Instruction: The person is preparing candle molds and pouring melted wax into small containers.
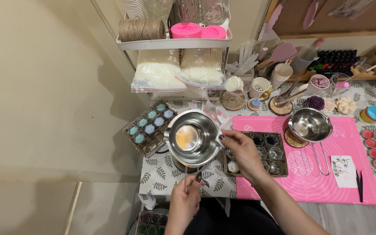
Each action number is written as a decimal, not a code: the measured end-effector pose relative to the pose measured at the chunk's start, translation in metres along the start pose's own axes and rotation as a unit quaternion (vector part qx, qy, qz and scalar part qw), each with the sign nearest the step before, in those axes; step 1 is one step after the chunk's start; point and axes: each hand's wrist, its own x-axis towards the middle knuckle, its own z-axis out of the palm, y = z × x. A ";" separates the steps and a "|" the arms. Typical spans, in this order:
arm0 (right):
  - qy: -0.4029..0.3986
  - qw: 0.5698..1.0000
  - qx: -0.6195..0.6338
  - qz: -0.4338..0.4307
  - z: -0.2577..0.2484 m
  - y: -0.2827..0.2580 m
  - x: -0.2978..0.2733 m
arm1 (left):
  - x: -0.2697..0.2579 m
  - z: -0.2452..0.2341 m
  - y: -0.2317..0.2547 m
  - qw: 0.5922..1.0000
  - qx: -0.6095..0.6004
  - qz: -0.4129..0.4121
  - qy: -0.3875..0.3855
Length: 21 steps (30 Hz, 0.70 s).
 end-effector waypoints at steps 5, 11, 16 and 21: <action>-0.008 1.000 -0.021 0.005 -0.012 0.022 0.001 | -0.003 0.006 -0.018 0.998 0.040 0.039 -0.017; -0.057 0.998 -0.039 0.010 -0.029 0.019 0.004 | -0.007 0.008 -0.028 0.999 0.018 0.040 -0.016; -0.126 0.988 -0.044 0.078 -0.045 0.015 0.010 | -0.008 0.004 -0.039 0.999 -0.032 0.027 -0.031; -0.231 0.958 -0.041 0.166 -0.046 0.004 0.011 | -0.014 -0.001 -0.054 0.997 -0.068 0.030 -0.027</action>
